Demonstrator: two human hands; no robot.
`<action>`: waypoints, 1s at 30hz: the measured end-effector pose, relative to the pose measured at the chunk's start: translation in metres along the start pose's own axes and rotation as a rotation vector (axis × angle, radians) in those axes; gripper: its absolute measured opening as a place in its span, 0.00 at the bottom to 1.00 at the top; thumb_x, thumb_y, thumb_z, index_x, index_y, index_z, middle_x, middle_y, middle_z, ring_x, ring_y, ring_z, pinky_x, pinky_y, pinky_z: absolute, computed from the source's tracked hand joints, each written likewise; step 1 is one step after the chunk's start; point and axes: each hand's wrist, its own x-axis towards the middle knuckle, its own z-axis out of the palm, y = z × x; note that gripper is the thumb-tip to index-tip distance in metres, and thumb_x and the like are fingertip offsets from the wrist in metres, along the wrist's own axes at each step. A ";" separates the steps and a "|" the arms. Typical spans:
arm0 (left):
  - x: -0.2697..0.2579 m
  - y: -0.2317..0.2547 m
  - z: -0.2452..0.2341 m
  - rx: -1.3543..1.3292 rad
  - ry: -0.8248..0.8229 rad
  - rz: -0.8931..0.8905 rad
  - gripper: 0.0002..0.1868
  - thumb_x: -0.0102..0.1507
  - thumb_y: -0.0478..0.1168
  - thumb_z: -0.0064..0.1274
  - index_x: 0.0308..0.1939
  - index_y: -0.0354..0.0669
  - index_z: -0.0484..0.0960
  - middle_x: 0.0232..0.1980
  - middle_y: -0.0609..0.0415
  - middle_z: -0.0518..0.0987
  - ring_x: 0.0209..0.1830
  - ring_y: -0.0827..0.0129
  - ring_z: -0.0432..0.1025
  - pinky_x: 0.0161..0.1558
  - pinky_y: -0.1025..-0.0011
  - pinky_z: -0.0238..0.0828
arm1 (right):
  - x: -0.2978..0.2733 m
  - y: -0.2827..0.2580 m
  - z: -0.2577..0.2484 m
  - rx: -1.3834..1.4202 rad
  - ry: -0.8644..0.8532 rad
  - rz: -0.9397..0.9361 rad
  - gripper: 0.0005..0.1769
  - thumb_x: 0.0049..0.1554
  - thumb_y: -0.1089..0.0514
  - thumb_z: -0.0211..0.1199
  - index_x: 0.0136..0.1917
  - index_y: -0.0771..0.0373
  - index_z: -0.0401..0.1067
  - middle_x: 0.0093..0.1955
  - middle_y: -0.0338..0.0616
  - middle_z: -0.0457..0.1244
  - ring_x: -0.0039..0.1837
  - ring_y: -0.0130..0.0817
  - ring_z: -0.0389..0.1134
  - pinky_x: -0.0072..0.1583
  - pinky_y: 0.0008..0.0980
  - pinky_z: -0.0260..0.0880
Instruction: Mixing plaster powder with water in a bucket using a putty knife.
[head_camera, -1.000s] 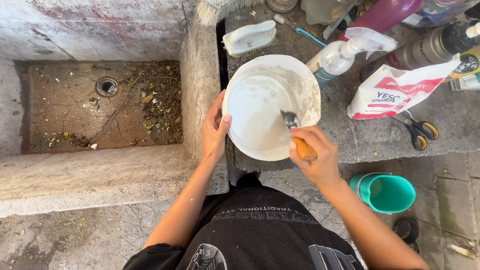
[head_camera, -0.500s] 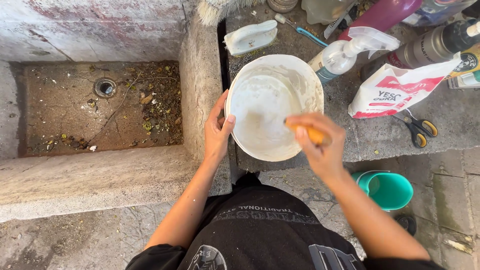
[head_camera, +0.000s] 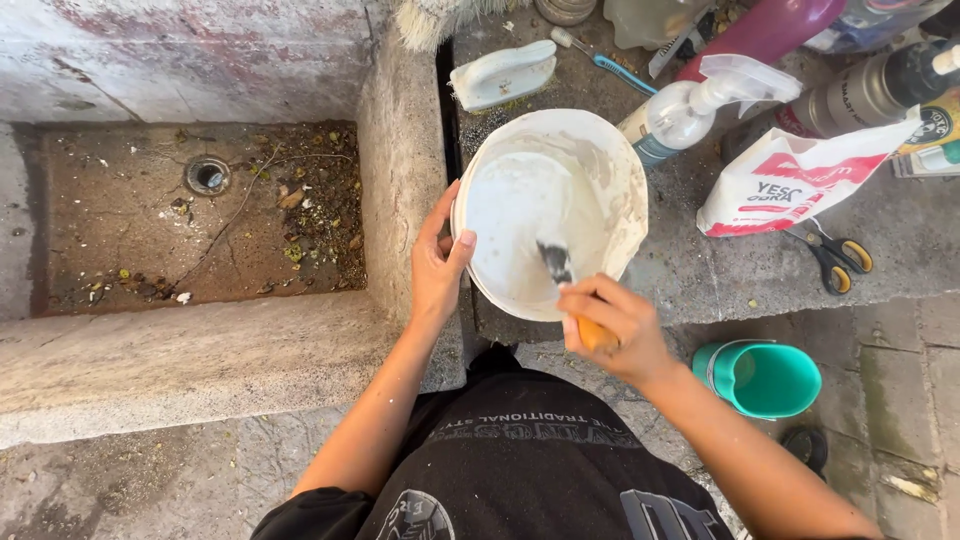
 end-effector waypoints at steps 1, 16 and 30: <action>0.001 0.003 0.000 -0.001 -0.003 -0.001 0.40 0.70 0.57 0.59 0.84 0.48 0.70 0.70 0.42 0.70 0.55 0.55 0.84 0.53 0.59 0.91 | 0.002 -0.012 -0.002 -0.002 0.001 0.002 0.12 0.62 0.48 0.68 0.51 0.53 0.86 0.50 0.43 0.73 0.43 0.42 0.76 0.46 0.39 0.80; 0.002 -0.005 -0.004 -0.010 -0.061 0.022 0.45 0.68 0.63 0.60 0.85 0.51 0.69 0.73 0.40 0.69 0.57 0.54 0.83 0.53 0.60 0.91 | 0.128 0.007 -0.052 0.099 -0.145 -0.187 0.11 0.63 0.62 0.74 0.59 0.60 0.85 0.60 0.57 0.75 0.57 0.59 0.78 0.59 0.55 0.80; -0.014 0.007 0.024 0.061 0.108 0.055 0.49 0.66 0.68 0.55 0.85 0.48 0.67 0.74 0.40 0.68 0.62 0.49 0.79 0.57 0.54 0.90 | 0.058 0.034 -0.069 -0.137 -0.005 -0.038 0.04 0.67 0.59 0.70 0.51 0.59 0.84 0.50 0.47 0.74 0.46 0.44 0.77 0.48 0.39 0.79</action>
